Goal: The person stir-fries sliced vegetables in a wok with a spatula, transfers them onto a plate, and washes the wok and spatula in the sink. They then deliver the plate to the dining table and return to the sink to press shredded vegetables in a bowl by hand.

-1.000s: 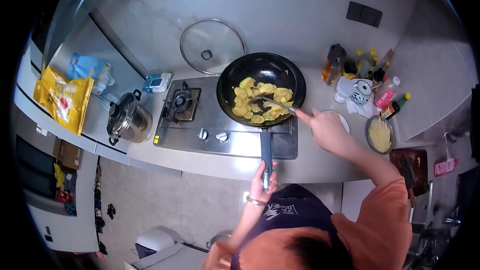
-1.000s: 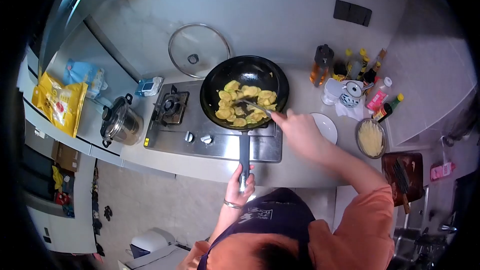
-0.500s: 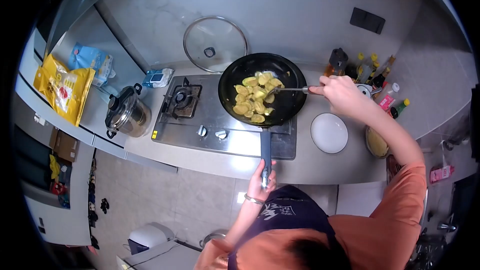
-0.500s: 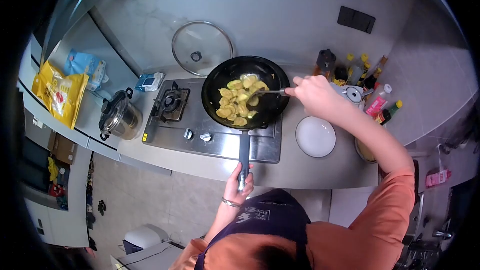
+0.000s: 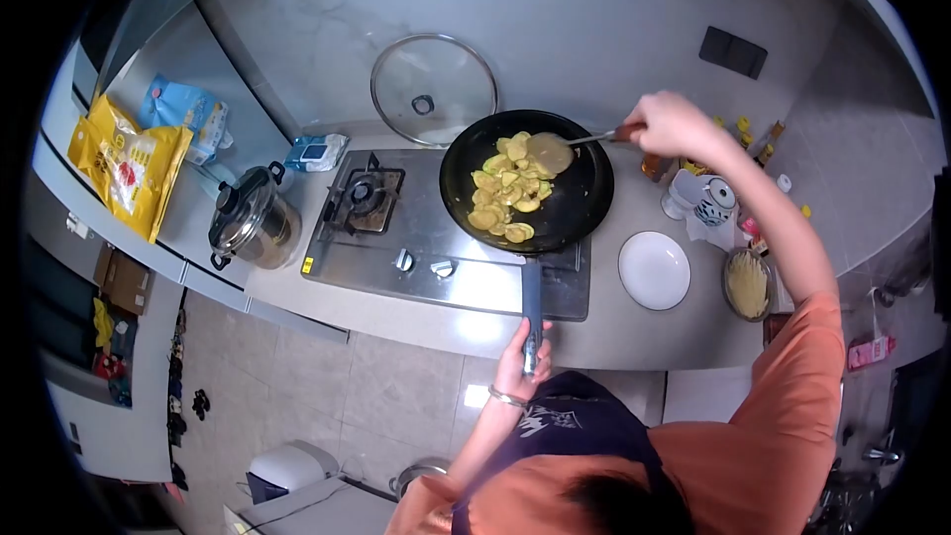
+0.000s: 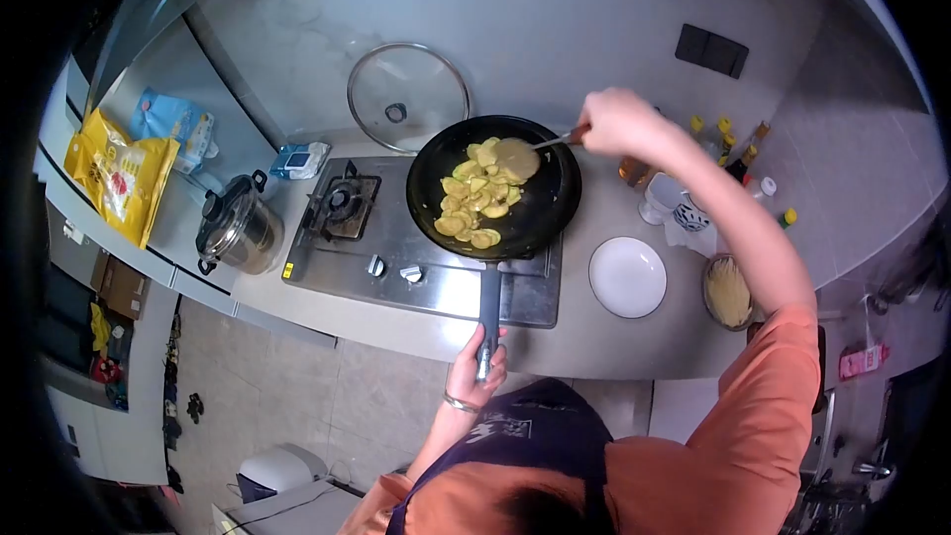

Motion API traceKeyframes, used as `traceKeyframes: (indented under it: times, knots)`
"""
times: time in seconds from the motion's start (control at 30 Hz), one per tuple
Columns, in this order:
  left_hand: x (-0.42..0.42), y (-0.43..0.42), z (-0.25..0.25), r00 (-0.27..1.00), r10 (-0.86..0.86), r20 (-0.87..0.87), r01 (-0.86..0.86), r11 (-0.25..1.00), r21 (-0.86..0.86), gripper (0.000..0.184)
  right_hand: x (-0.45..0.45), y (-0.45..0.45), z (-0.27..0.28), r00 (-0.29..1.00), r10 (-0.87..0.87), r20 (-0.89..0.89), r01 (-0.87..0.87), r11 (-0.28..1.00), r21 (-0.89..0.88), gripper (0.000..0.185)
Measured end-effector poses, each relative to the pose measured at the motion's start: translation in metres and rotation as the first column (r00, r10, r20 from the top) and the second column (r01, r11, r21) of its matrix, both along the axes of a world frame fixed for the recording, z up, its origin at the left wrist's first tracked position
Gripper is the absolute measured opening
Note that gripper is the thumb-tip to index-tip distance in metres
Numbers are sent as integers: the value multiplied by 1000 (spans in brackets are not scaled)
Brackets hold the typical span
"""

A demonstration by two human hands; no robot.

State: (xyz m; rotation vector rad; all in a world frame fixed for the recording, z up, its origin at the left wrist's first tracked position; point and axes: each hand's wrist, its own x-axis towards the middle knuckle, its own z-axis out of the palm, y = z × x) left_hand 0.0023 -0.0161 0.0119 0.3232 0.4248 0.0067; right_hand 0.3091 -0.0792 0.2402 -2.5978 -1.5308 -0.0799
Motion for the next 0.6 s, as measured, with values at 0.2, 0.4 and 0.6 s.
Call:
traceKeyframes:
  times: [0.2, 0.4, 0.6]
  knots:
    - [-1, 1, -2, 1000, -2, -4, 2, 1000, -17, 38, 88, -4, -17, 666, -408, -624, 366, 908, -202, 19]
    - [-1, 1, 1, 999, -22, -32, 22, 1000, 14, 37, 32, -14, -78, 732, -72, -677, 176, 981, 85, 29]
    - [-2, 0, 3, 999, -12, -51, 12, 1000, 4, 38, 2, -20, -22, 955, 20, -294, 8, 995, 96, 30]
